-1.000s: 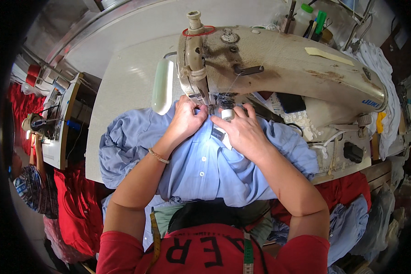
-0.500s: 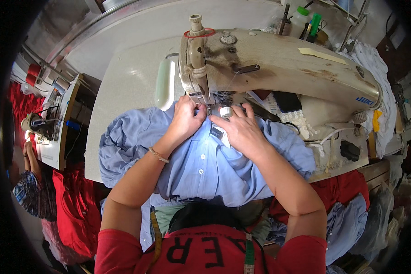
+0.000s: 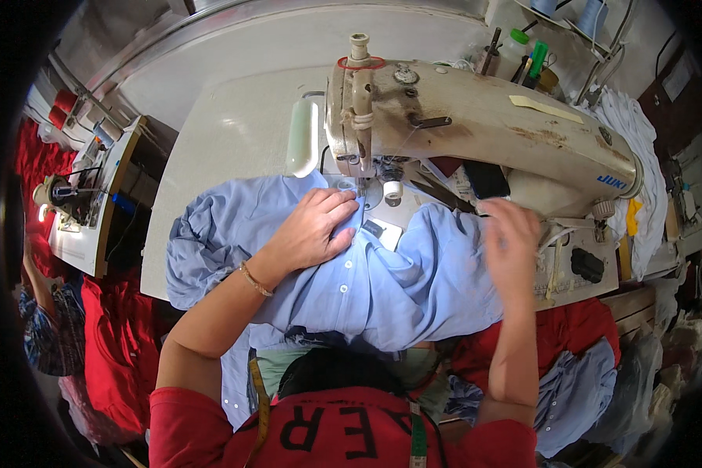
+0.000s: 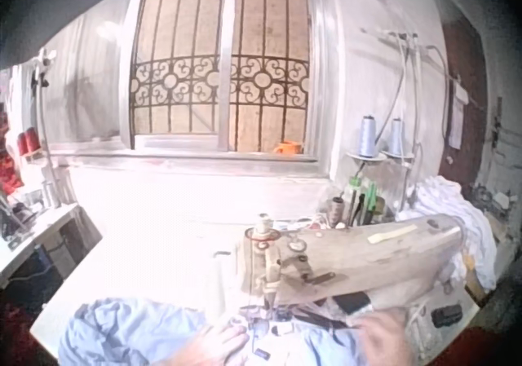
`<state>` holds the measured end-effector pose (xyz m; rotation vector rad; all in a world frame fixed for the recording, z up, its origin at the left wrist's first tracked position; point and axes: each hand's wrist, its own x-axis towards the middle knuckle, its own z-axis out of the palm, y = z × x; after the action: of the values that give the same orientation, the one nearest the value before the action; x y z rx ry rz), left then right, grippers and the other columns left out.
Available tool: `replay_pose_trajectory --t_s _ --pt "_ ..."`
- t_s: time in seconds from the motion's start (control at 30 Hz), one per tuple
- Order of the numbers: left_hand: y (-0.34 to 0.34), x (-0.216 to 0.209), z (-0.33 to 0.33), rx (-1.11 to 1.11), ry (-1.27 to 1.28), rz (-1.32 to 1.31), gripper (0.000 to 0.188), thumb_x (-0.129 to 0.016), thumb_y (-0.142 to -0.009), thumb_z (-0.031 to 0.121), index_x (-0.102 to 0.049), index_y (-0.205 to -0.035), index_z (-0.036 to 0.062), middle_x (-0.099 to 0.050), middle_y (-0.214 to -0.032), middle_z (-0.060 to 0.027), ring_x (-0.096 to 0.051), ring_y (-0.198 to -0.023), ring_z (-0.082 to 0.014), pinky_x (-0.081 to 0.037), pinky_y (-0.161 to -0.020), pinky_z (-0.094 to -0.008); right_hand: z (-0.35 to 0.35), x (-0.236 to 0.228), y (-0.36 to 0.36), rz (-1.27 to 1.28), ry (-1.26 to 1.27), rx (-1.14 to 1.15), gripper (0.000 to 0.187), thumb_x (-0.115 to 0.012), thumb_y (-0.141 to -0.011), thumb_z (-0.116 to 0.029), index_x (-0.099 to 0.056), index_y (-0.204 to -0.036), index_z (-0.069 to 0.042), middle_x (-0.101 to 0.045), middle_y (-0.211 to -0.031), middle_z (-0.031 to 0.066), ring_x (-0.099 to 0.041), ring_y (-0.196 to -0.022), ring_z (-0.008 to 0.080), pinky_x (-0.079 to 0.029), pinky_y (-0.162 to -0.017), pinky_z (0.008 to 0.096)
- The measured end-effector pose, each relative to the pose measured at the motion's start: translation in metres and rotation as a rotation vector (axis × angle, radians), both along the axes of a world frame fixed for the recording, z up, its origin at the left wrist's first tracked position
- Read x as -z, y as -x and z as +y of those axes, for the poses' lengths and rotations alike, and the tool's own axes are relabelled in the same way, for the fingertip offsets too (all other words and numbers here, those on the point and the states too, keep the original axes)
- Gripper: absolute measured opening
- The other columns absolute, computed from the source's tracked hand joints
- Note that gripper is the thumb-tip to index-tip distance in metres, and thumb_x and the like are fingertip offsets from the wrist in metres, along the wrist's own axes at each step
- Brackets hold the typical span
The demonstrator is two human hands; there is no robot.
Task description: The person aligns and sews a label onto the collar of a light blue button-down shirt using a sewing machine, then uses shears to trim the thread.
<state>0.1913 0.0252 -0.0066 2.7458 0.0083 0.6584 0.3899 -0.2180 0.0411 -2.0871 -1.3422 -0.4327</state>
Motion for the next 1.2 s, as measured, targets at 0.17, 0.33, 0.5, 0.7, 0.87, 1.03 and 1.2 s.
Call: replay_pose_trajectory --t_s 0.17,0.33,0.5,0.7,0.87,1.03,1.2 --pt "-0.002 0.004 0.001 -0.002 -0.021 -0.022 0.035 -0.058 -0.081 0.021 -0.057 -0.109 -0.0001 -0.056 -0.116 -0.0144 -0.05 -0.105 -0.0288 -0.038 -0.093 -0.0378 -0.076 0.035 -0.073 0.033 -0.125 0.373 0.033 -0.051 -0.085 -0.005 -0.055 -0.117 -0.004 -0.055 -0.119 0.0152 -0.049 -0.113 0.033 -0.036 -0.098 0.0422" --pt "-0.003 0.002 -0.001 -0.015 -0.017 -0.023 0.035 -0.058 -0.08 0.021 -0.057 -0.109 0.0002 -0.056 -0.116 -0.014 -0.051 -0.105 -0.0286 -0.038 -0.093 -0.0376 -0.087 0.068 -0.09 -0.18 -0.074 0.371 0.054 -0.053 -0.082 -0.006 -0.039 -0.134 -0.004 -0.041 -0.135 0.0183 -0.036 -0.128 0.0379 -0.032 -0.104 0.0451" --pt "-0.004 0.005 0.0 -0.022 -0.018 -0.031 0.035 -0.059 -0.081 0.021 -0.057 -0.108 -0.0002 -0.056 -0.117 -0.0143 -0.051 -0.104 -0.0286 -0.038 -0.093 -0.0376 -0.088 0.076 -0.095 -0.216 -0.075 0.379 0.054 -0.054 -0.082 -0.006 -0.039 -0.134 -0.002 -0.041 -0.135 0.0189 -0.034 -0.129 0.0387 -0.029 -0.106 0.0454" --pt "-0.004 0.006 -0.001 -0.025 -0.043 -0.088 0.033 -0.059 -0.08 0.022 -0.058 -0.104 0.0002 -0.057 -0.11 -0.0127 -0.052 -0.101 -0.0268 -0.039 -0.09 -0.0375 -0.088 0.075 -0.095 -0.22 -0.088 0.368 0.054 -0.054 -0.081 -0.005 -0.04 -0.133 -0.002 -0.041 -0.135 0.0181 -0.034 -0.129 0.0383 -0.03 -0.106 0.0451" --pt "-0.003 0.005 0.0 -0.031 -0.022 -0.025 0.036 -0.058 -0.081 0.022 -0.057 -0.108 -0.0006 -0.056 -0.117 -0.0149 -0.051 -0.105 -0.0287 -0.038 -0.093 -0.0382 -0.088 0.074 -0.094 -0.208 -0.086 0.376 0.053 -0.053 -0.081 -0.005 -0.041 -0.133 -0.002 -0.042 -0.135 0.0182 -0.035 -0.128 0.0382 -0.031 -0.106 0.0449" --pt "-0.004 0.005 -0.001 -0.024 -0.02 -0.032 0.035 -0.059 -0.081 0.022 -0.057 -0.108 -0.0006 -0.056 -0.118 -0.0148 -0.051 -0.105 -0.0288 -0.038 -0.093 -0.0383 -0.092 0.076 -0.097 -0.248 -0.069 0.4 0.049 -0.047 -0.08 0.0 -0.046 -0.129 -0.001 -0.046 -0.132 0.0182 -0.04 -0.125 0.0372 -0.033 -0.104 0.0423" --pt "-0.004 0.006 -0.001 -0.024 -0.015 -0.053 0.035 -0.059 -0.081 0.021 -0.057 -0.108 -0.0003 -0.056 -0.116 -0.0144 -0.051 -0.104 -0.0285 -0.038 -0.093 -0.038 -0.099 0.085 -0.102 -0.186 0.016 0.452 0.048 -0.043 -0.077 0.003 -0.055 -0.122 -0.004 -0.055 -0.126 0.0157 -0.051 -0.118 0.0315 -0.04 -0.099 0.0386"
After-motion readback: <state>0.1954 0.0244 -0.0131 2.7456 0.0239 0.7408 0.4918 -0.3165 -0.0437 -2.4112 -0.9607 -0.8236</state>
